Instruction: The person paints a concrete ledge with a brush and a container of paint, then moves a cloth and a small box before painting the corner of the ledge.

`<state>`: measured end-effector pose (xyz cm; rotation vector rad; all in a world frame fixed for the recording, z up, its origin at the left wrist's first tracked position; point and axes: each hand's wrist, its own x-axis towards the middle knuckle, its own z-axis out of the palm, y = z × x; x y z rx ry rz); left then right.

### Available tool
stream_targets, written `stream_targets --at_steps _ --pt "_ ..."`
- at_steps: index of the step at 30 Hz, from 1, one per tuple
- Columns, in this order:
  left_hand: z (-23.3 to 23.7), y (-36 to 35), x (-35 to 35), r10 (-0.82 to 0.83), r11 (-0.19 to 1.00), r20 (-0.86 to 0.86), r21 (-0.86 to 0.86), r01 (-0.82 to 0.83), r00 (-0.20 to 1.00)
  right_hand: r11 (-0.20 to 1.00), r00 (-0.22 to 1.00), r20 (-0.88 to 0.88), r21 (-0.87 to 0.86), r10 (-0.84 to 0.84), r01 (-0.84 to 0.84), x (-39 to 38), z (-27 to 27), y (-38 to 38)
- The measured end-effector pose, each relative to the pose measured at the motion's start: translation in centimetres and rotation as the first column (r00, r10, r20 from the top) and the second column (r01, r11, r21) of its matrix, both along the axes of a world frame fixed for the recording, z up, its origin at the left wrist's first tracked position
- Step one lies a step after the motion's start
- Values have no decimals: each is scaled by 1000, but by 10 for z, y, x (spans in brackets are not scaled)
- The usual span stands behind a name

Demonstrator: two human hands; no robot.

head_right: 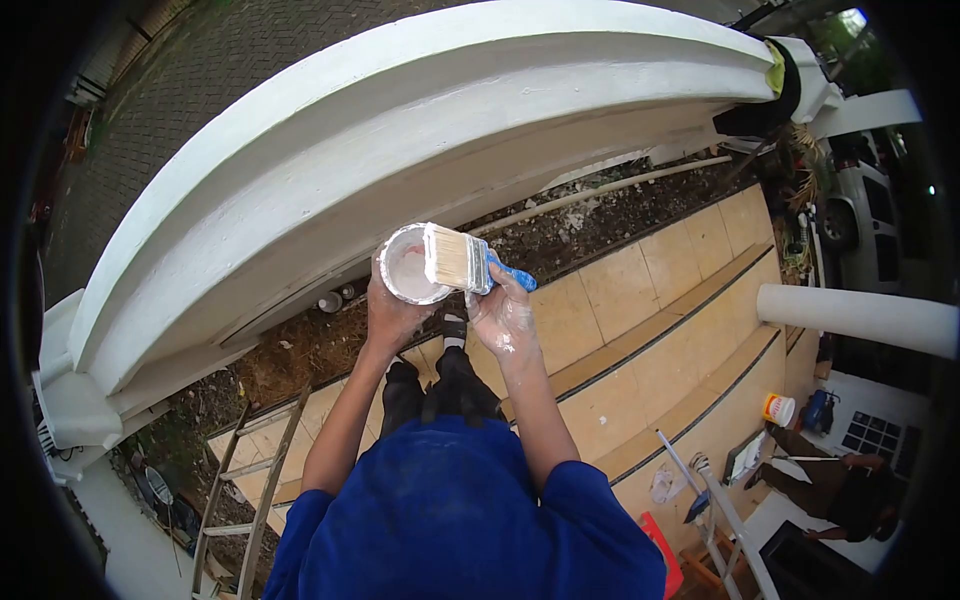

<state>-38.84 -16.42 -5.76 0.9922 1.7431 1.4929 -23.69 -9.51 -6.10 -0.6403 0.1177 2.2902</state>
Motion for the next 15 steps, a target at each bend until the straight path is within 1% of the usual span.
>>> stream_targets --at_steps 1,2,3,5,6,7,8,9,10,11,12,13,14,15 --pt "0 9 -1 7 1000 -25 3 -7 1000 999 1000 8 31 -26 25 -1 3 13" --pt "1 15 -4 -7 1000 -25 0 7 1000 995 997 19 62 -74 73 -1 4 28" --pt "2 16 -5 17 1000 -15 6 -17 1000 989 992 28 93 -122 119 0 5 45" --pt "3 12 -7 72 997 6 15 -72 997 953 967 116 229 -228 198 2 20 82" --pt "3 5 -9 85 996 -35 24 -84 996 899 920 204 362 -335 247 -3 34 98" --pt "2 -5 -10 116 993 -27 3 -116 993 827 852 275 492 -444 272 -8 48 111" --pt "1 -17 -10 150 989 -19 -17 -150 989 715 736 371 665 -567 216 -15 58 125" --pt "1 -31 -11 184 982 -14 -35 -184 983 585 594 416 803 -688 116 -22 63 136" --pt "5 -45 -12 228 973 14 -38 -227 974 378 388 395 918 -833 -122 -32 63 140" --pt "9 -61 -12 271 962 41 -43 -270 962 183 193 276 900 -942 -395 -45 61 139" --pt "1 -80 -14 334 941 31 -71 -331 942 94 264 254 861 -930 -499 -64 53 130" --pt "9 -97 -16 352 928 -23 -126 -352 936 -76 309 142 799 -940 -596 -89 45 114" --pt "17 -112 -18 382 910 4 -175 -376 924 -245 394 66 686 -917 -685 -112 37 87" --pt "35 -119 -18 420 893 -12 -170 -416 907 -281 494 139 677 -859 -680 -134 41 51"
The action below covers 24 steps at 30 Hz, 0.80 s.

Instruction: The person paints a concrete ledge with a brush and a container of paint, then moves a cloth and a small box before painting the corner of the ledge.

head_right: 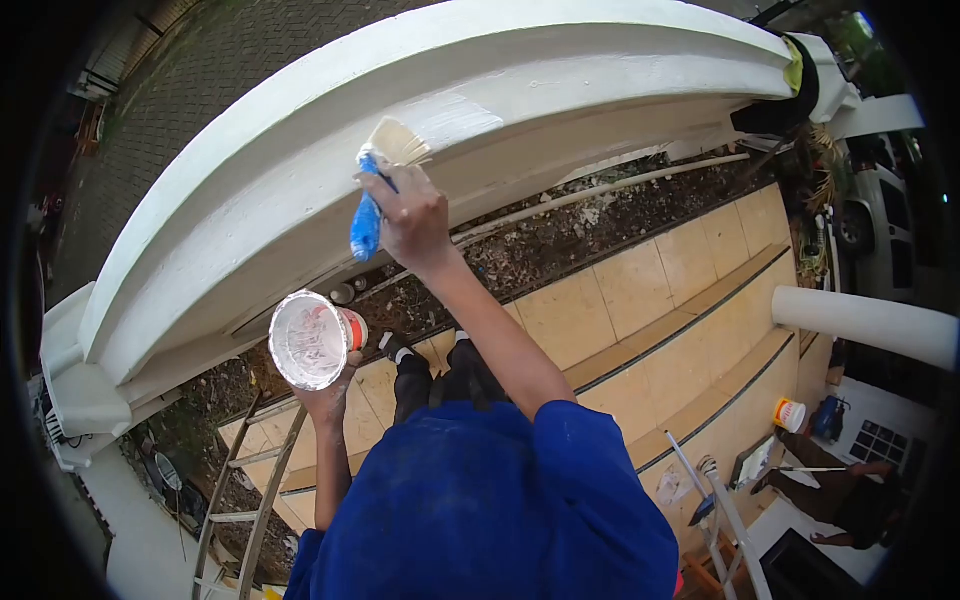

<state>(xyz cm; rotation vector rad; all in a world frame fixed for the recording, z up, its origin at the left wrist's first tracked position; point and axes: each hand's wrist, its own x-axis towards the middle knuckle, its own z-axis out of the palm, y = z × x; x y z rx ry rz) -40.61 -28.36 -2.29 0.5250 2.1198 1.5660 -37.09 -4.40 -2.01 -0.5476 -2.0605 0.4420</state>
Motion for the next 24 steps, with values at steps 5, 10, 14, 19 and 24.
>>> stream_targets --at_steps 5,10,14,19,24 --pt "18 -59 -17 285 957 -132 103 -273 949 870 933 -347 -426 97 -249 -28 15 2" --pt "14 -88 -24 328 944 -202 32 -328 923 869 880 -199 -356 -430 344 89 14 154" --pt "9 -83 -19 305 952 -184 28 -305 934 938 934 -111 29 -340 345 36 10 110" --pt "16 -61 -16 240 970 -194 66 -232 951 941 934 -243 -154 261 -303 -42 29 -10" --pt "15 -78 -15 278 958 -225 143 -251 934 876 934 -261 -473 -244 97 49 -1 152"
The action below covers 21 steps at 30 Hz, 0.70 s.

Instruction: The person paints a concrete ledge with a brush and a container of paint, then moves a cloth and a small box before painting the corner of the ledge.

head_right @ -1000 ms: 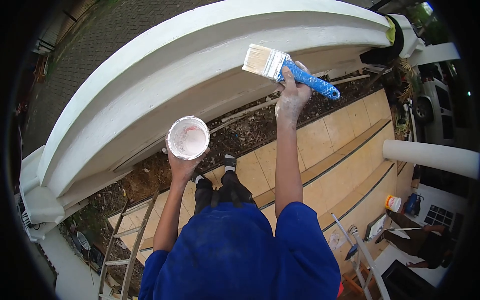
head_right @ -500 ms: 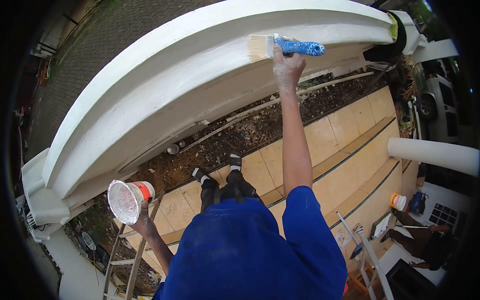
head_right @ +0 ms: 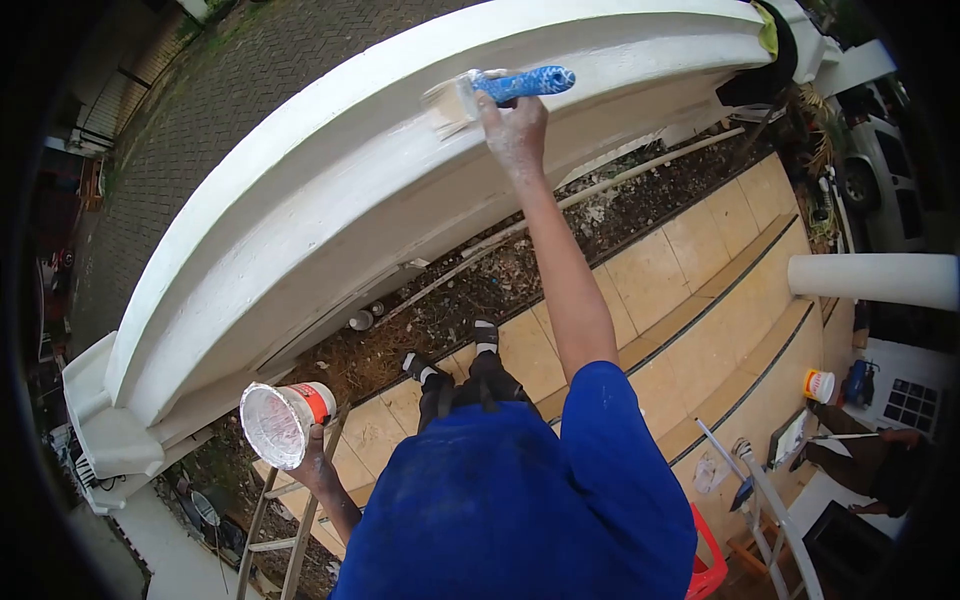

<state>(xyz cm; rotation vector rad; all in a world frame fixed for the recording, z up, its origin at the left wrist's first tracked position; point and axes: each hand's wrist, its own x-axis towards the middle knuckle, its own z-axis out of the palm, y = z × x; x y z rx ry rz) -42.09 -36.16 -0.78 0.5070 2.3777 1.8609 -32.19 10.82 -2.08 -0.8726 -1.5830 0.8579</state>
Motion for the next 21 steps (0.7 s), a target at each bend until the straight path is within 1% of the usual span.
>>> stream_targets --at_steps 1,2,4,5,6,7,8,9,10,11,12,13,14,15,16,17,18,19,20,21 --pt "7 -4 3 2 999 11 -35 -2 1000 985 989 -11 92 -148 148 28 6 24" --pt "7 -7 3 19 999 17 -49 -18 1000 908 935 52 266 -350 324 51 7 46" --pt "9 -13 5 55 995 31 -91 -52 998 817 857 119 391 -502 424 36 4 38" --pt "11 -11 7 76 996 69 -55 -73 995 759 804 140 455 -578 466 24 3 30" --pt "12 -5 7 69 997 59 -46 -66 996 747 893 31 562 -449 356 -7 -3 2" --pt "14 -1 6 60 997 49 -42 -58 997 808 920 149 542 -363 231 -34 -10 -38" --pt "16 5 6 49 998 40 -39 -47 998 813 961 99 560 -259 161 -62 -16 -74" --pt "19 12 6 34 999 44 -28 -33 998 855 994 66 517 -82 36 -78 -15 -107" --pt "21 19 5 20 1000 48 -18 -19 999 870 987 21 470 157 -148 -87 -13 -131" --pt "24 22 6 4 1000 53 -14 -3 999 874 951 -4 394 310 -284 -83 -10 -129" --pt "22 20 6 -2 1000 46 -25 3 999 850 891 -43 323 452 -415 -77 -1 -122" --pt "19 16 6 -6 999 38 -34 7 999 799 809 -93 259 580 -543 -69 4 -112" --pt "17 14 5 -8 999 30 -38 10 1000 858 868 -152 303 473 -414 -56 1 -80" --pt "19 14 7 -9 999 30 -31 9 1000 933 917 -177 89 359 -348 -29 0 -46" --pt "17 4 9 -18 999 33 -42 19 999 986 966 -206 -9 159 -164 -6 -2 -13" --pt "12 -7 10 -23 998 33 -49 24 999 999 978 -207 -31 19 -26 16 -1 14" --pt "10 -15 11 -26 998 32 -59 27 999 981 958 -254 107 -132 163 29 -6 34" --pt "13 -17 15 -19 997 22 -76 20 1000 927 945 -164 203 -284 314 21 -6 30" --pt "15 -15 19 25 997 50 -77 -21 998 843 896 -88 309 -435 440 15 -7 24" --pt "16 -11 22 64 995 75 -75 -59 995 727 811 -35 422 -584 541 13 -7 17"
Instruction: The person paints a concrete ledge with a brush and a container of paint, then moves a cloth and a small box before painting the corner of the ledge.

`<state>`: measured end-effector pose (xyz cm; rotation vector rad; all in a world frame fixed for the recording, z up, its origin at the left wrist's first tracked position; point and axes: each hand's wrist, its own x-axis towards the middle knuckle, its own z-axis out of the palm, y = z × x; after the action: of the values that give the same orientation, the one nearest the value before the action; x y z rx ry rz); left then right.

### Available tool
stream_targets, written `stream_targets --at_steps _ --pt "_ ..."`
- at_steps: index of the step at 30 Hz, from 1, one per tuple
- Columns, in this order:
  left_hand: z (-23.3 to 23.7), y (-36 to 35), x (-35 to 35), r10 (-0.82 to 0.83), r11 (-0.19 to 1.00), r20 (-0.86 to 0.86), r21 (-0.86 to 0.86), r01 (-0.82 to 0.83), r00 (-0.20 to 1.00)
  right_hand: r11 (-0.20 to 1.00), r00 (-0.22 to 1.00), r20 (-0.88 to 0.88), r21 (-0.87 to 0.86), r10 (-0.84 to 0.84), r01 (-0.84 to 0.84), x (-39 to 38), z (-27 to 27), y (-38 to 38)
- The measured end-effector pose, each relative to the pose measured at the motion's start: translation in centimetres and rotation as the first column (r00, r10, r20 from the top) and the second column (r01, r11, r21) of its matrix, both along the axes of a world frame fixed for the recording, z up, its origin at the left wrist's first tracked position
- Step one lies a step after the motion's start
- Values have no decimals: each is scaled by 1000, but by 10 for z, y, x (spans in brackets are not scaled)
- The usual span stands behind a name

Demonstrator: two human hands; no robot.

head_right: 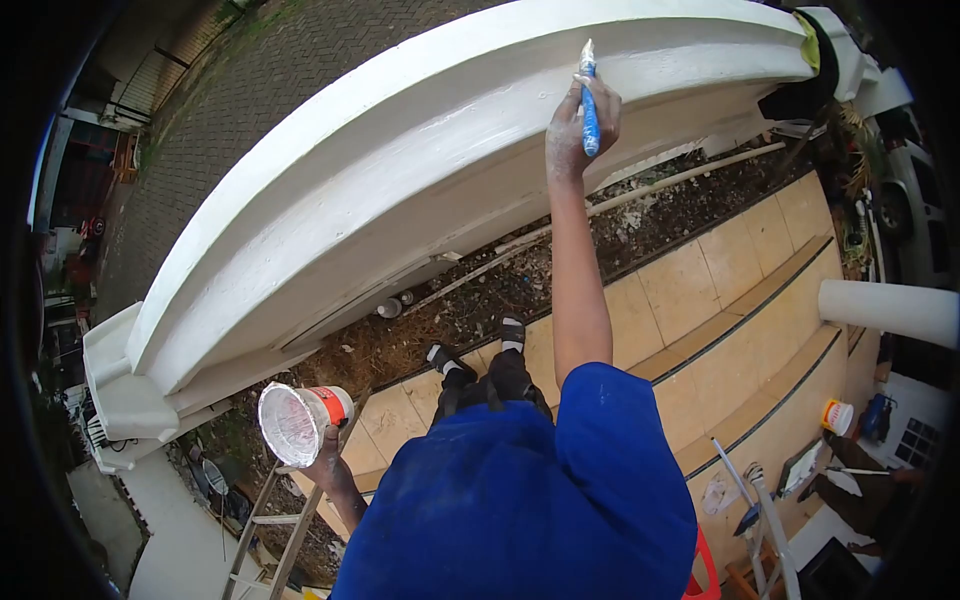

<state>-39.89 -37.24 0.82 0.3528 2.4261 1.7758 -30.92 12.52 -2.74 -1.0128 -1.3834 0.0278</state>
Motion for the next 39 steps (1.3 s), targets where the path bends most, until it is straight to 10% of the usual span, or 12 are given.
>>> stream_targets --at_steps 4,7,10,12,14,18,21,26,31,34,39 --pt "-5 4 -5 -27 999 -14 -23 26 1000 820 821 15 -70 570 -568 -106 -9 -141" --pt "-4 9 -1 -36 999 -26 -2 36 999 322 322 -6 -38 947 -946 -130 1 -197" --pt "-8 6 0 -42 998 -40 54 44 998 332 365 -254 -164 896 -929 -96 14 -150" --pt "-7 3 6 -23 998 -26 56 25 999 565 594 -331 -191 733 -803 -44 6 -75" --pt "-5 8 9 -9 996 -40 86 12 999 815 861 -150 -278 485 -508 27 7 -4" --pt "2 19 17 52 992 25 113 -55 998 986 962 224 -104 154 -133 54 22 1" --pt "6 37 16 36 989 34 144 -41 999 844 773 358 -100 524 -526 -25 1 -113" --pt "-3 23 7 -30 981 -26 193 35 999 352 376 -176 -155 910 -923 -58 16 -161" --pt "-10 -11 6 -44 968 -43 244 54 998 870 888 -310 -256 339 -421 47 -9 -11" --pt "-7 -14 6 -3 986 -28 167 8 1000 984 974 147 -74 170 -160 20 -4 -55" --pt "15 6 -10 -35 983 -13 181 36 999 502 501 46 -137 864 -854 -62 -10 -206"
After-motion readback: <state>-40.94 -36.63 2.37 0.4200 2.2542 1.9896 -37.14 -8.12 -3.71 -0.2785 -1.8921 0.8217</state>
